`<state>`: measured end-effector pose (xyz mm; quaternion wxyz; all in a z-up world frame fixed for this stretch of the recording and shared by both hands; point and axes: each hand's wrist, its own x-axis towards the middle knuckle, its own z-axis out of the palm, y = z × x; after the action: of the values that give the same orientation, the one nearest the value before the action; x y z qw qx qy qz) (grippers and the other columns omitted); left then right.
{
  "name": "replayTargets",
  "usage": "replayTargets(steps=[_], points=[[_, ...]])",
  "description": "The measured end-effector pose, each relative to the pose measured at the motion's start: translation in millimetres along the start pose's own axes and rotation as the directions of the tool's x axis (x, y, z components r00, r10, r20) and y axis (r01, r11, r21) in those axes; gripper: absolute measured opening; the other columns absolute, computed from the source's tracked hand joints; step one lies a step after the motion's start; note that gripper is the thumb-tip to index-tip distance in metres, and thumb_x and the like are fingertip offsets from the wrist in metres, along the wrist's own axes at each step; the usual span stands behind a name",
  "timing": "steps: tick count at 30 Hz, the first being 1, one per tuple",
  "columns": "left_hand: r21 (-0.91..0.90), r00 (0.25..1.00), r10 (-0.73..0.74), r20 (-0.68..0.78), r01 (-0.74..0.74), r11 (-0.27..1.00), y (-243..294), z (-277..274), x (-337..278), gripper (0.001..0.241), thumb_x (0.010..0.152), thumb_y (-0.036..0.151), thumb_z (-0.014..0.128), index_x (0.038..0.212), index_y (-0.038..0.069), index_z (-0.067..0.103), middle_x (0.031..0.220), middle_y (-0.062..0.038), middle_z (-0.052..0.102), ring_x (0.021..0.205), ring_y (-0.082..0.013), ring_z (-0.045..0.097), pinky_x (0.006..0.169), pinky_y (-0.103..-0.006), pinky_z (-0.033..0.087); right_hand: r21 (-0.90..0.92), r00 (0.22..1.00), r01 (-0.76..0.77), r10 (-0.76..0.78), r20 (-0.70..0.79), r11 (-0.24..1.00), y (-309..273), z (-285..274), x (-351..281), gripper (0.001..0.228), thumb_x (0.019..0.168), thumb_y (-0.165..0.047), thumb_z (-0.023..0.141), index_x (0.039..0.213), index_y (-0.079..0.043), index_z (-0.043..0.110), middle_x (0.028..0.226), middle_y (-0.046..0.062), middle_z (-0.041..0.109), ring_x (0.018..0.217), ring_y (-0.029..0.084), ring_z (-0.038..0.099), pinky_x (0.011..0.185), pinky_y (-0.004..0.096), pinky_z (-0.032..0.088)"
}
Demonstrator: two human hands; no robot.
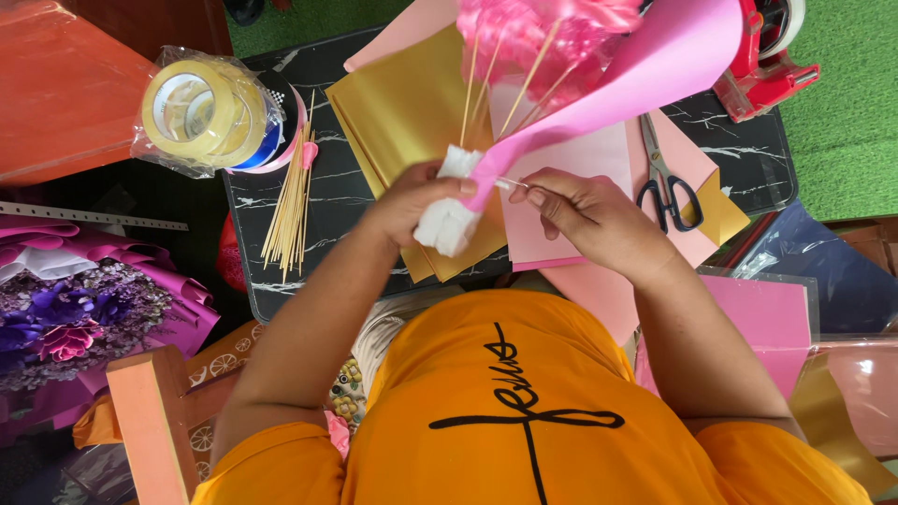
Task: The person wraps a small bouquet of pink satin flowers in pink paper, securing the paper around the base with tape and using shears to cut the tape.
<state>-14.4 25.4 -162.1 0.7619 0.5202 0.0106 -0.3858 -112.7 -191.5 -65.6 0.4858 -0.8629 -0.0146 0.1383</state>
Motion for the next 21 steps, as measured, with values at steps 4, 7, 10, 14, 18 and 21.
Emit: replayTargets(steps=[4,7,10,14,18,21], points=[[-0.206,0.987,-0.122,0.103,0.142,0.968,-63,-14,12,0.048,0.069,0.022,0.082,0.106,-0.004,0.065,0.079,-0.017,0.069,0.064,-0.028,0.071,0.058,-0.0448,0.06,-0.125,0.994,-0.08,0.088,0.06,0.989,-12,-4,5,0.024,0.098,-0.029,0.045,0.109,-0.026,0.067,0.065,0.004,0.069,0.057,0.022,0.055,0.06,0.034,0.047],[-0.374,0.953,-0.181,0.243,0.264,0.889,-89,-10,10,0.044,0.074,0.031,0.076,0.107,0.003,0.069,0.09,-0.015,0.072,0.08,-0.029,0.072,0.073,-0.0498,0.058,-0.233,0.978,-0.145,0.175,0.117,0.962,-14,-2,11,0.024,0.098,-0.029,0.046,0.104,-0.027,0.069,0.068,-0.001,0.072,0.055,0.021,0.055,0.058,0.034,0.046],[-0.547,0.957,-0.15,0.247,0.266,0.794,-109,-12,7,0.039,0.079,0.022,0.071,0.111,0.001,0.068,0.098,-0.019,0.071,0.088,-0.0365,0.071,0.086,-0.056,0.054,-0.251,0.964,-0.178,0.22,0.147,0.951,-17,4,12,0.026,0.097,-0.032,0.045,0.104,-0.024,0.069,0.077,0.001,0.074,0.068,0.023,0.068,0.068,0.038,0.053],[-0.592,0.969,-0.116,0.217,0.225,0.774,-116,-10,-1,0.037,0.078,0.022,0.072,0.11,0.003,0.068,0.099,-0.017,0.072,0.091,-0.0323,0.071,0.088,-0.0515,0.054,-0.598,0.986,-0.084,0.154,0.067,0.797,-15,17,11,0.03,0.098,-0.04,0.042,0.105,-0.025,0.067,0.082,0.002,0.072,0.076,0.03,0.069,0.072,0.043,0.054],[-0.598,0.978,-0.044,0.202,0.158,0.786,-122,-4,-6,0.036,0.08,0.021,0.072,0.111,0.002,0.068,0.099,-0.017,0.072,0.091,-0.0314,0.071,0.087,-0.0522,0.054,-0.756,0.99,-0.089,0.138,0.002,0.648,-8,26,8,0.037,0.102,-0.046,0.035,0.103,-0.026,0.066,0.079,0.003,0.071,0.074,0.03,0.07,0.07,0.043,0.054],[-0.627,0.985,0.01,0.171,0.101,0.773,-134,-2,-3,0.039,0.079,0.02,0.071,0.113,0.001,0.066,0.098,-0.017,0.072,0.089,-0.032,0.071,0.087,-0.0537,0.054,-0.788,0.987,-0.123,0.16,-0.032,0.603,4,38,6,0.041,0.101,-0.046,0.03,0.106,-0.024,0.065,0.075,0.009,0.071,0.074,0.033,0.071,0.068,0.045,0.055]])
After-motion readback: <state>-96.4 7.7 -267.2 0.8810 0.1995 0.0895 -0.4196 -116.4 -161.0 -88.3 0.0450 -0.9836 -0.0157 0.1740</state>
